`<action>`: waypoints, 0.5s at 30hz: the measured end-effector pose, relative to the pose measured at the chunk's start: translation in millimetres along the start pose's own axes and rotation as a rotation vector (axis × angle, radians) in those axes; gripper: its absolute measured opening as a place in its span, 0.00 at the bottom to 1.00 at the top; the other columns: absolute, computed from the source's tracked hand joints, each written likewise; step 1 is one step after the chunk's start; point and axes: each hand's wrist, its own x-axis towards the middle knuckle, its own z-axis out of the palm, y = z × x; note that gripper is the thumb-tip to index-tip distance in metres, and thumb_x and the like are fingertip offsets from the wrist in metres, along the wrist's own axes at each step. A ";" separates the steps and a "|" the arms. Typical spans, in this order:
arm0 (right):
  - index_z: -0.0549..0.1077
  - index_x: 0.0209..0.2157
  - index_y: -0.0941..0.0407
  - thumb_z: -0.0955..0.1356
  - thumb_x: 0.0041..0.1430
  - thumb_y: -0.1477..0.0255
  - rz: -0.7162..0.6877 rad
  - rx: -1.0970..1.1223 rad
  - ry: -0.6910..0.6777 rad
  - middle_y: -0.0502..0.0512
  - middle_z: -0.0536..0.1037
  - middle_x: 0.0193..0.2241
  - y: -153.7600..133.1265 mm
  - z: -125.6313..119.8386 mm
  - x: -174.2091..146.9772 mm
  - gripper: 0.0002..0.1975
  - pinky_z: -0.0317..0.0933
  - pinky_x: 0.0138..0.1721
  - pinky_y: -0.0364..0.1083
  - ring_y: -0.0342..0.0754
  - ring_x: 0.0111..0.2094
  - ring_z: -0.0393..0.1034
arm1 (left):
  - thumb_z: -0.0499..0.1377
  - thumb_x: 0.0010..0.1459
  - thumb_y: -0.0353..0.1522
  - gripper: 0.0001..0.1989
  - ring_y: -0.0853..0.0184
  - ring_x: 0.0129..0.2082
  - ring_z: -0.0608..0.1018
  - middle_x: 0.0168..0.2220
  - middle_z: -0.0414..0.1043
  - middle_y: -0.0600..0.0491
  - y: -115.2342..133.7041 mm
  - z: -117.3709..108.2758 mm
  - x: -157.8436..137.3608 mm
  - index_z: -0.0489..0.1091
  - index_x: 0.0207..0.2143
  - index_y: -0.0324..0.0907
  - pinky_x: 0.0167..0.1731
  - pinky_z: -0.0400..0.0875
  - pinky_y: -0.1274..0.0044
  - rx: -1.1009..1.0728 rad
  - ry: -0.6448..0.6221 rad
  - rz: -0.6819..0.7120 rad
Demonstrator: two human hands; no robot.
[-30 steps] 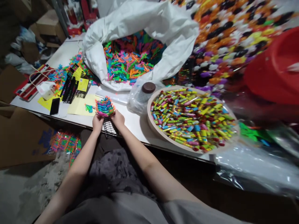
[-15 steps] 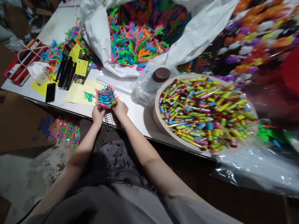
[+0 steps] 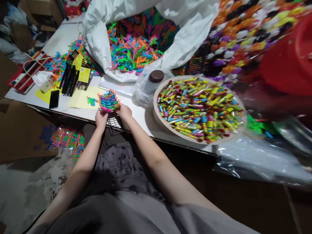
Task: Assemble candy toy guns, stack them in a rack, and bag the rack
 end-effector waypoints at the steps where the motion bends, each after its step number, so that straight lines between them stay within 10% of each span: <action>1: 0.75 0.43 0.56 0.66 0.53 0.66 -0.006 -0.003 -0.008 0.57 0.79 0.40 0.2 -0.3 -1.3 0.16 0.61 0.35 0.42 0.52 0.42 0.74 | 0.60 0.49 0.27 0.09 0.63 0.34 0.76 0.32 0.73 0.50 0.3 -0.5 -1.0 0.68 0.35 0.39 0.36 0.69 0.74 0.016 -0.006 -0.007; 15: 0.75 0.42 0.55 0.68 0.52 0.62 0.068 -0.061 -0.001 0.60 0.79 0.38 4.4 6.9 -4.6 0.17 0.60 0.32 0.44 0.56 0.39 0.73 | 0.60 0.50 0.26 0.10 0.61 0.39 0.76 0.37 0.73 0.47 -1.0 -3.4 -4.4 0.69 0.38 0.39 0.42 0.71 0.71 0.131 -0.111 0.012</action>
